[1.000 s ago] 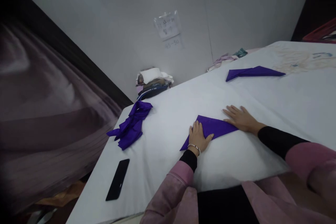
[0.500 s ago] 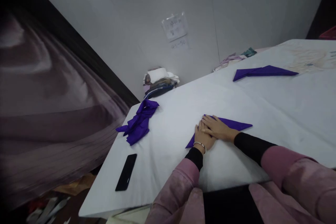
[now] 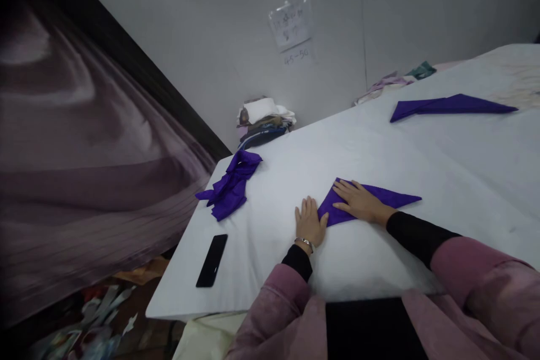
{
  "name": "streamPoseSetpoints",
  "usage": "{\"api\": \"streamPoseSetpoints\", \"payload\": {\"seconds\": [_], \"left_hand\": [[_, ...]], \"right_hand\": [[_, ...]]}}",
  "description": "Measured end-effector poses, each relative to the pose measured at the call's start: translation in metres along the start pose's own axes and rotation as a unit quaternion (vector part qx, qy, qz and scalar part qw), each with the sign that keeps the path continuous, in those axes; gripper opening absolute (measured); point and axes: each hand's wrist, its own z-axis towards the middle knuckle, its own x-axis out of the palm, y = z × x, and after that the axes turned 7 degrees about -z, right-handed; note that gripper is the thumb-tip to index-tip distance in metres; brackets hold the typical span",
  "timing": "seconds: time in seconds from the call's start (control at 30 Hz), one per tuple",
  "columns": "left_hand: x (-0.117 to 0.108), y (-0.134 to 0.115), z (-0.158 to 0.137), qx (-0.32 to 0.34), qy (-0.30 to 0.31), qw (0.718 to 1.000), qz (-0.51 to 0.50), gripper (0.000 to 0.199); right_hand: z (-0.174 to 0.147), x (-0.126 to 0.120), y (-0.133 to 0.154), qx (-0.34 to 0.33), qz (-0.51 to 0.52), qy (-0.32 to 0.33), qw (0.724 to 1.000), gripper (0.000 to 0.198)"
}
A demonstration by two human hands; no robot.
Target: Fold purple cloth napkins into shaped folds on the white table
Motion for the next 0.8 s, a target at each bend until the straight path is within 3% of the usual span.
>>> {"api": "streamPoseSetpoints", "payload": {"seconds": [0.3, 0.47, 0.53, 0.67, 0.8], "left_hand": [[-0.013, 0.041, -0.039, -0.099, -0.013, 0.995, 0.027, 0.055], [-0.021, 0.050, -0.050, -0.158, -0.035, 0.986, -0.032, 0.049], [-0.019, 0.044, -0.050, -0.148, -0.063, 0.984, -0.071, 0.044], [-0.009, 0.026, -0.045, -0.065, -0.088, 0.988, -0.110, 0.027], [-0.006, 0.019, -0.039, -0.068, -0.092, 0.985, -0.127, 0.014]], "right_hand": [[0.000, 0.001, -0.002, 0.000, -0.022, 0.007, 1.000, 0.071], [0.001, 0.005, -0.004, -0.001, -0.016, 0.002, 1.000, 0.071], [0.001, 0.006, -0.005, -0.004, -0.012, -0.001, 1.000, 0.072], [0.001, 0.009, -0.006, -0.005, -0.009, -0.009, 1.000, 0.071], [0.002, 0.009, -0.006, -0.005, -0.016, -0.004, 1.000, 0.070]]}}
